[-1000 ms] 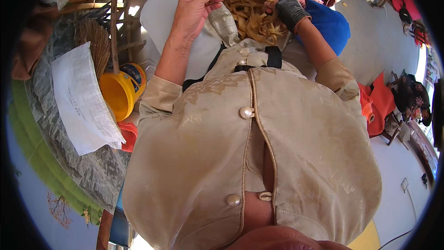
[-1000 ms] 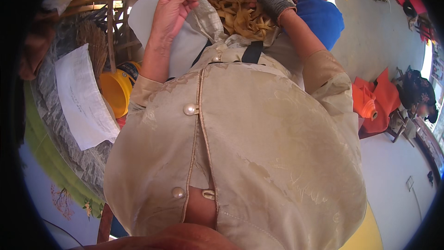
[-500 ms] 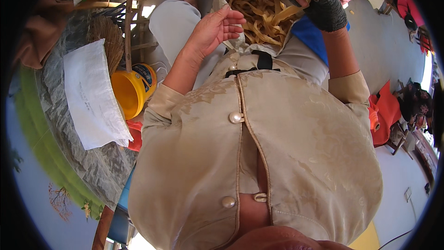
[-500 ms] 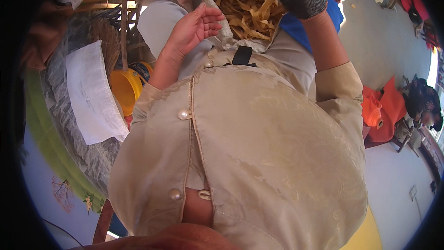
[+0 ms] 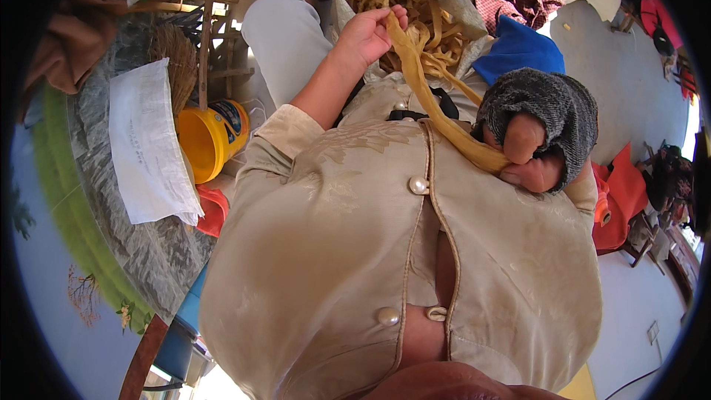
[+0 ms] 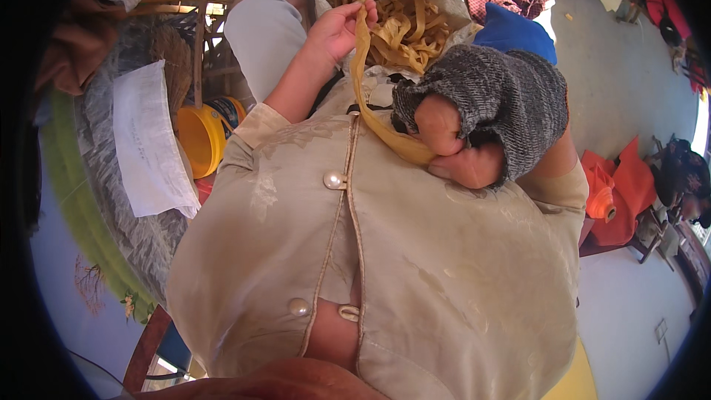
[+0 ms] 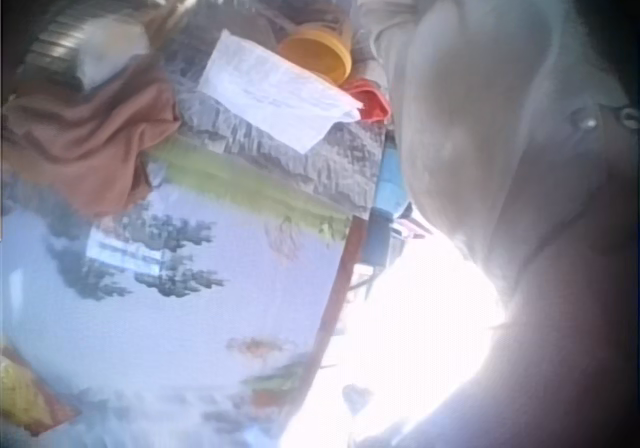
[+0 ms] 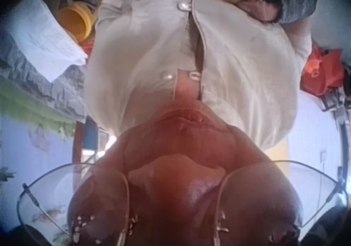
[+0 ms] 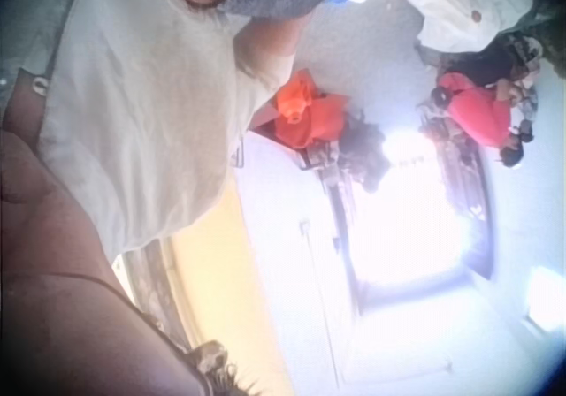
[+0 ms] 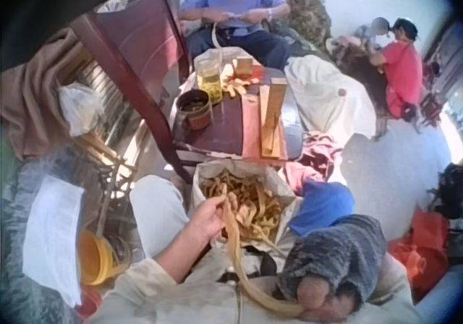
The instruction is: The person shaves and thins out long yellow strips of material by pulling them across a blade fixed to a wooden block. The person handles the strips one at a time and gathers them in their lap area.
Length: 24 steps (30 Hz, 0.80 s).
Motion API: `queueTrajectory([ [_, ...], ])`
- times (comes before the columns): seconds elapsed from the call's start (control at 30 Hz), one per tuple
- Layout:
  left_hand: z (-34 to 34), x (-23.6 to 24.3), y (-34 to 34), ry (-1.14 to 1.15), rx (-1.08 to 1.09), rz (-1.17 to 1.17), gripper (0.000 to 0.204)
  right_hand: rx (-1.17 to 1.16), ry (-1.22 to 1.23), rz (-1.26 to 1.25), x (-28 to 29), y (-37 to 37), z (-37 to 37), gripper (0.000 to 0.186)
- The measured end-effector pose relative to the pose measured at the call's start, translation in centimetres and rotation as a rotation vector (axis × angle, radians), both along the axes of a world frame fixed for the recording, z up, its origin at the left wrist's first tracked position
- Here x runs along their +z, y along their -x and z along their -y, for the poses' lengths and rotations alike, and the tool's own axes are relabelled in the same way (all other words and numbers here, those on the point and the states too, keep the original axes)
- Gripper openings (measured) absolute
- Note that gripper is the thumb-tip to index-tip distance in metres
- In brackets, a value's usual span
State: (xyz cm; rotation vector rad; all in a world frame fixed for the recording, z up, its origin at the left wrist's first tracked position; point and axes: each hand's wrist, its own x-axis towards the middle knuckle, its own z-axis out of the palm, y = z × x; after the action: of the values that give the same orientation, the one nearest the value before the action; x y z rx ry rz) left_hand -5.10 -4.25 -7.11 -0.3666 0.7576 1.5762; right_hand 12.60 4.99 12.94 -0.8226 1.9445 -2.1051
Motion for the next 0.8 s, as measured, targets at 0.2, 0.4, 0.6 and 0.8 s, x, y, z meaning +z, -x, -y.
queueTrajectory([
  [0.2, -0.7, 6.3, 0.2, -0.106, 0.008, -0.292, 0.021, -0.738, -0.767, 0.364, -3.5, -1.1, -2.6, 0.017],
  [0.4, -1.6, 10.1, -1.2, -0.285, -0.121, -0.927, 0.023, -0.806, -0.61, 0.521, -9.2, 1.2, -5.1, 0.043],
  [0.6, -2.3, 8.4, -4.0, -0.349, -0.407, -1.197, 0.022, -0.952, 0.118, 0.424, -8.4, 2.8, -6.3, 0.038],
  [0.8, -3.7, 8.1, -3.5, -0.365, -0.503, -1.059, 0.038, -1.147, -0.283, 0.152, -7.7, 1.6, -7.0, 0.033],
])
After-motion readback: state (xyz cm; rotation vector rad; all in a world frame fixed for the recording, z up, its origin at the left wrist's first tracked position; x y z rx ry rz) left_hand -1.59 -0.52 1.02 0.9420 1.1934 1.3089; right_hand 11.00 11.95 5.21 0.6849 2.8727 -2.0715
